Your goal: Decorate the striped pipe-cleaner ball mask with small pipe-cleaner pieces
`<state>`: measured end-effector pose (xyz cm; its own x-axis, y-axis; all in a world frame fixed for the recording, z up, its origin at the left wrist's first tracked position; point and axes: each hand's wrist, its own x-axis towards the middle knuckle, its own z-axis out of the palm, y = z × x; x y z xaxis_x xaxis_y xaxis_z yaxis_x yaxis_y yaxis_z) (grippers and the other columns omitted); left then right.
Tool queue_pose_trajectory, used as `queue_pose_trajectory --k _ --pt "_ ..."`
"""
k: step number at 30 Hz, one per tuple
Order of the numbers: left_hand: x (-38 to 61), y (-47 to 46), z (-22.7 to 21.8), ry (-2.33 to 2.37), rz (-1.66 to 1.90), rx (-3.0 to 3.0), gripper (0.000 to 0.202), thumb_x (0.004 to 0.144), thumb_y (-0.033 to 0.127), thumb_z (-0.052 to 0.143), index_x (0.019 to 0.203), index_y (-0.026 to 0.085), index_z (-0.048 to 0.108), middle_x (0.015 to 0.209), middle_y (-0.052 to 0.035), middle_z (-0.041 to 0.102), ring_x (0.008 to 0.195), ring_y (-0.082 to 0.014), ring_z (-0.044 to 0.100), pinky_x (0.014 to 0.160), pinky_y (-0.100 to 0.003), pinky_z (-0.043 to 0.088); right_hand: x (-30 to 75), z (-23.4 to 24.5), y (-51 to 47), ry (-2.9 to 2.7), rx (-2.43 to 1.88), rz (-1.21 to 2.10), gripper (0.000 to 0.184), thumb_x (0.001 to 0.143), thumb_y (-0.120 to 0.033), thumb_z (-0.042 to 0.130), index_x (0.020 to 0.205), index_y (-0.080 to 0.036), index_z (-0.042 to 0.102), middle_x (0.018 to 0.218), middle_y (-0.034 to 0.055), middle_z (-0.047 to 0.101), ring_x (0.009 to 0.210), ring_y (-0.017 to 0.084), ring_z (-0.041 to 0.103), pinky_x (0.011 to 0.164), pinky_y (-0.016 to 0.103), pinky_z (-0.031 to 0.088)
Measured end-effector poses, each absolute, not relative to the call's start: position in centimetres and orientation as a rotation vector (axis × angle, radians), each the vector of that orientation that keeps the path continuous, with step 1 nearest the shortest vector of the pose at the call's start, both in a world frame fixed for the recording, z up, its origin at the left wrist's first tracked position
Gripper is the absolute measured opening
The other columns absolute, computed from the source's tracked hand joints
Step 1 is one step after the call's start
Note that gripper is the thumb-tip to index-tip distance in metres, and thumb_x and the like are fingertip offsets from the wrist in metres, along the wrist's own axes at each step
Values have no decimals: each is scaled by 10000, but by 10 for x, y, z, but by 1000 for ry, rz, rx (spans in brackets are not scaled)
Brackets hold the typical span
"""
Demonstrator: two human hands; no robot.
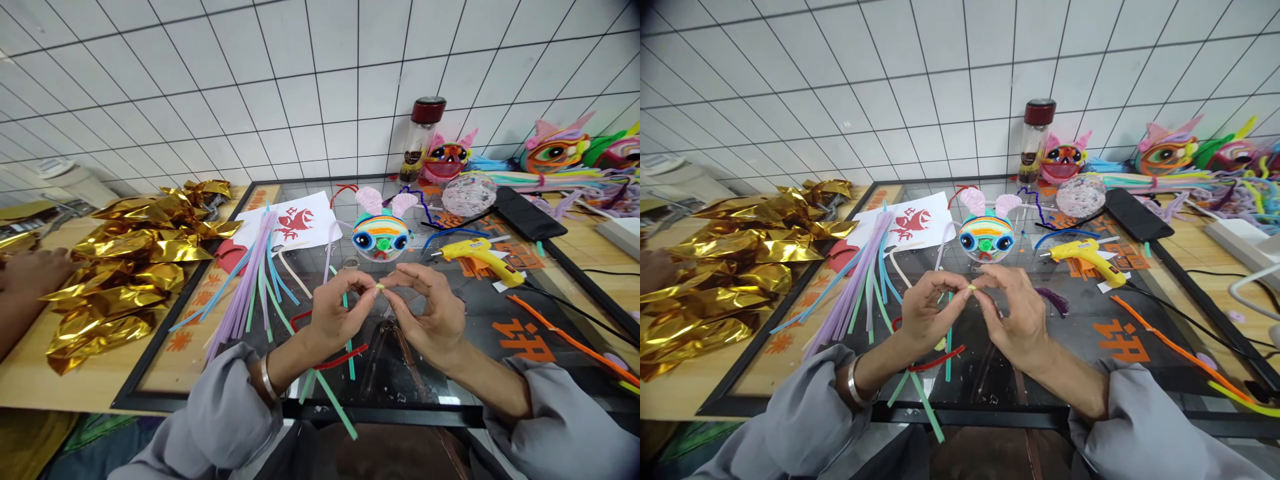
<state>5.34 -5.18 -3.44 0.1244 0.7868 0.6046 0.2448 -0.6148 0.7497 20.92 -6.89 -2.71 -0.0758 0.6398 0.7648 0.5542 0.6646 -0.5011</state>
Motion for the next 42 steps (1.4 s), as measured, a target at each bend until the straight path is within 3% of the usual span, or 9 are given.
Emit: queue_pose_trajectory --k 8,29,42 --pt "53 -52 -28 957 1581 2080 59 816 126 623 830 180 603 727 -1 680 654 -95 626 642 -196 506 209 -29 -68 -1706 -938 132 510 811 -81 633 1261 -245 460 918 17 708 795 172 712 819 352 563" --pt "54 -55 -34 909 1459 1662 128 787 141 676 890 160 602 830 -18 669 740 -88 651 716 -187 537 209 -29 -68 -1656 -967 191 500 802 -82 643 1243 -245 474 899 13 706 816 168 710 862 345 562" --pt "55 -52 -33 850 1579 1956 120 801 72 620 876 166 612 781 -18 664 699 -97 625 657 -197 523 210 -24 -66 -1772 -953 -85 438 810 -81 625 1203 -222 495 810 4 701 723 166 695 786 340 552"
